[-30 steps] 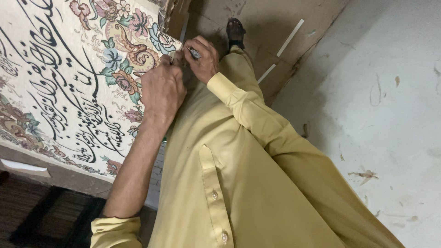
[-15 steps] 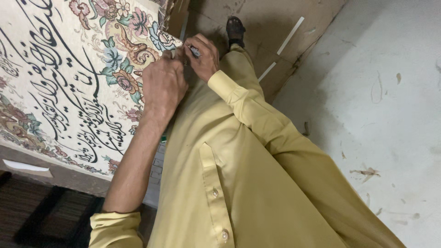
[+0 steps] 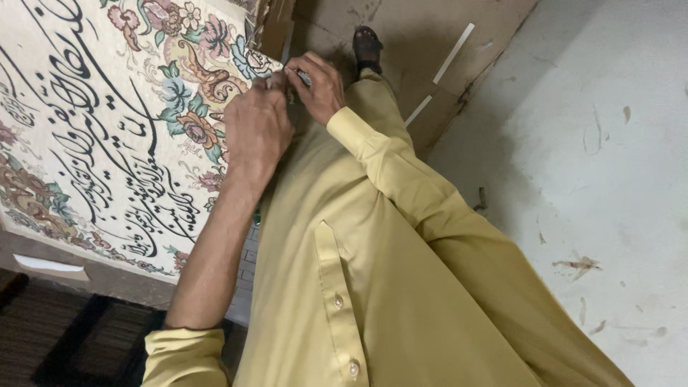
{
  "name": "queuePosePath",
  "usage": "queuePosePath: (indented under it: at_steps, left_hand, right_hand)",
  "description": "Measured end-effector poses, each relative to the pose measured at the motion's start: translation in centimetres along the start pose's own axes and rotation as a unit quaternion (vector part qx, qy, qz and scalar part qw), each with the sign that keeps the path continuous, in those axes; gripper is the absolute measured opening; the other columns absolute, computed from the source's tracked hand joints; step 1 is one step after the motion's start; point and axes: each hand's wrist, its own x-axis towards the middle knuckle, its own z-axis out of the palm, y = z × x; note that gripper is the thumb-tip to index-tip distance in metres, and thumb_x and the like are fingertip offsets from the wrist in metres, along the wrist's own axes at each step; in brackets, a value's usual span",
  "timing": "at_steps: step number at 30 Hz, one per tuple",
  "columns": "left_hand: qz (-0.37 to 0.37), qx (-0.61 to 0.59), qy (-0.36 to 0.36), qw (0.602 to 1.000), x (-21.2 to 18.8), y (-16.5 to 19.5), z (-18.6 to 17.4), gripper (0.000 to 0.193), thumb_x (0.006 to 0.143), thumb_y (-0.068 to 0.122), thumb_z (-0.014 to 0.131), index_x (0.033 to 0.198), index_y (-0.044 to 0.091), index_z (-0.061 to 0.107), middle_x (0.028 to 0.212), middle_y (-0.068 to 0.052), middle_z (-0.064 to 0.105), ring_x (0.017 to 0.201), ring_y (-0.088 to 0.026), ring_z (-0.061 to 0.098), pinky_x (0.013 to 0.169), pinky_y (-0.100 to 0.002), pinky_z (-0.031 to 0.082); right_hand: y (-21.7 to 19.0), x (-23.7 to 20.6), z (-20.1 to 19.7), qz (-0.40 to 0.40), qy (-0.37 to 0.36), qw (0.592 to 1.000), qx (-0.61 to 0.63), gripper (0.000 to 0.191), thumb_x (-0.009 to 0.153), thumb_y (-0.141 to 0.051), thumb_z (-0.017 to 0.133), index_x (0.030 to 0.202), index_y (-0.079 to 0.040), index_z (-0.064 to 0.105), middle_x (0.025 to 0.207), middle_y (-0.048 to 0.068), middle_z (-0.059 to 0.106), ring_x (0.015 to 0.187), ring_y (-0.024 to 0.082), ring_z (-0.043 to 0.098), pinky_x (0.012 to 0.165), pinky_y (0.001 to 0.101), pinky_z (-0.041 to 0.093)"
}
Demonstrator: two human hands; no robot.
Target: The person trims the excess edge of a decorative calligraphy carpet using a utility knife, working along one side while holding the carpet steady. They then press and smooth the carpet surface with both hands and continue trimming along another edge.
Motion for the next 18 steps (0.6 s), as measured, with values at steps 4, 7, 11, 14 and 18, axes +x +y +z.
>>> queuePosePath:
  at_steps: [4,7,11,14,18]
  left_hand:
    - [-0.007,0.005,0.006,1.000,0.3,-0.1,1.0,0.015,0.102,0.012,0.059,0.099,0.002,0.069,0.100,-0.024,0.071,0.070,-0.034,0.072,0.063,-0.044,0.057]
    - [-0.022,-0.002,-0.025,0.999,-0.6,-0.5,1.2,0.022,0.097,0.007,0.062,0.117,0.001,0.067,0.105,-0.025,0.071,0.072,-0.035,0.072,0.061,-0.045,0.057]
    - [-0.039,0.010,-0.068,0.997,-1.7,-0.8,1.3,0.053,0.080,0.004,0.068,0.133,-0.001,0.064,0.101,-0.026,0.070,0.070,-0.037,0.072,0.058,-0.046,0.058]
    - [-0.023,-0.008,-0.044,0.999,-1.3,-1.1,1.5,0.036,0.085,0.009,0.071,0.121,0.003,0.066,0.102,-0.022,0.071,0.083,-0.037,0.073,0.072,-0.046,0.059]
    - [-0.006,-0.018,-0.020,1.000,-2.2,-1.5,0.8,0.050,0.088,0.004,0.069,0.137,0.001,0.061,0.109,-0.024,0.070,0.077,-0.037,0.073,0.067,-0.047,0.059]
  right_hand:
    - [0.0,0.0,0.0,-0.015,-0.006,1.000,-0.021,0.011,0.092,-0.004,0.071,0.102,-0.004,0.068,0.097,0.009,0.068,0.089,0.034,0.068,0.078,0.0421,0.053]
    - [0.2,0.0,0.1,0.010,-0.015,1.000,-0.003,0.007,0.096,-0.006,0.070,0.102,-0.005,0.067,0.097,0.011,0.067,0.089,0.034,0.068,0.077,0.0412,0.054]
    - [0.4,0.0,0.1,0.007,-0.013,1.000,0.010,0.008,0.096,-0.009,0.071,0.101,-0.005,0.067,0.096,0.012,0.068,0.088,0.034,0.068,0.077,0.0411,0.054]
    - [0.4,-0.2,0.2,0.012,-0.013,1.000,0.013,0.008,0.096,-0.009,0.070,0.101,-0.005,0.066,0.097,0.012,0.068,0.089,0.034,0.068,0.079,0.0412,0.055]
    - [0.3,-0.2,0.7,0.041,-0.005,0.999,0.001,0.007,0.096,-0.010,0.070,0.101,-0.006,0.067,0.096,0.013,0.068,0.088,0.034,0.068,0.079,0.0410,0.055]
